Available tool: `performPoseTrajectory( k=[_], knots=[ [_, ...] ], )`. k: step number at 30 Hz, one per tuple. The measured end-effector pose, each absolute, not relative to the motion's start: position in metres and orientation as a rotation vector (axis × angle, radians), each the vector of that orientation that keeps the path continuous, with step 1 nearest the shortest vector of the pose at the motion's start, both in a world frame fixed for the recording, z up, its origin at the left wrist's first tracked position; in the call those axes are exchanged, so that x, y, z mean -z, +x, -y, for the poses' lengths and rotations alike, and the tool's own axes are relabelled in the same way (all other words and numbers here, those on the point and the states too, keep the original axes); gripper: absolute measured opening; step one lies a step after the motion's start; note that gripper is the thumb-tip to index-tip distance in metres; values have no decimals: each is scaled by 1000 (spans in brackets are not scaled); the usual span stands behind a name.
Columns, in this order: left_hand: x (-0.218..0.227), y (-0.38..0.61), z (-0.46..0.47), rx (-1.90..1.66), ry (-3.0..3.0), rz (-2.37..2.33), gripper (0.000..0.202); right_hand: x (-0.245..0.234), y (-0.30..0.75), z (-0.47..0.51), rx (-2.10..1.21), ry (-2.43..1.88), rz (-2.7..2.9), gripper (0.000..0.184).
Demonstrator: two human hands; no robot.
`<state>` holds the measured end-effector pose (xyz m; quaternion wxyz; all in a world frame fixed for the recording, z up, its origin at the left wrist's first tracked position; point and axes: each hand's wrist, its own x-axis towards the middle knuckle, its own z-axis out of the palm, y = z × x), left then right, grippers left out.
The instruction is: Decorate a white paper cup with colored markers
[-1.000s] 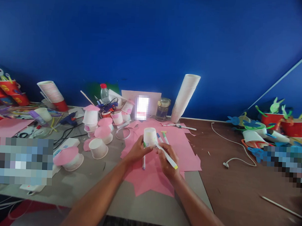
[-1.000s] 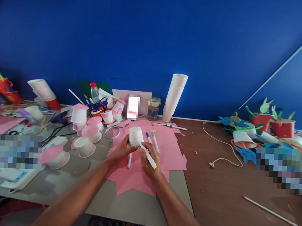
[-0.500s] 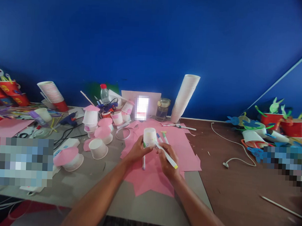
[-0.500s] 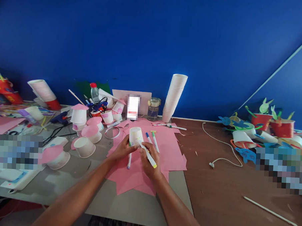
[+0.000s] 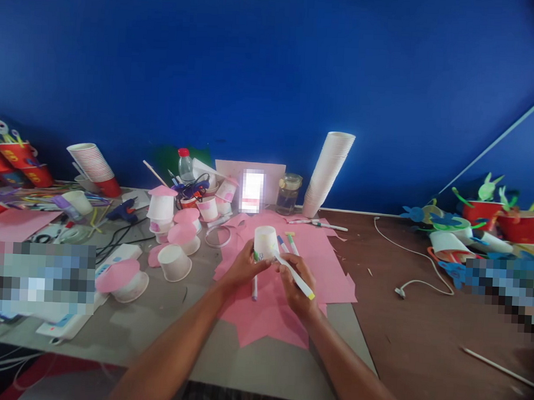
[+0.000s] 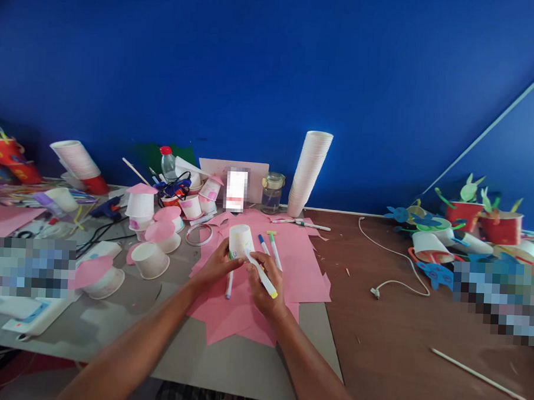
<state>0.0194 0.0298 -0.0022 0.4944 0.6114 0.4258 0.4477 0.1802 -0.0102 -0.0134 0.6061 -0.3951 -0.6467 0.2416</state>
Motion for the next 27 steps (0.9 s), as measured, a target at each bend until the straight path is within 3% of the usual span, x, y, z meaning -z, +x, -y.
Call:
performPoseTrajectory(
  k=[27],
  knots=[
    [2, 19, -31, -1084, 1478, -1045, 58, 10, 179, 11, -547, -970, 1500, 17]
  ],
)
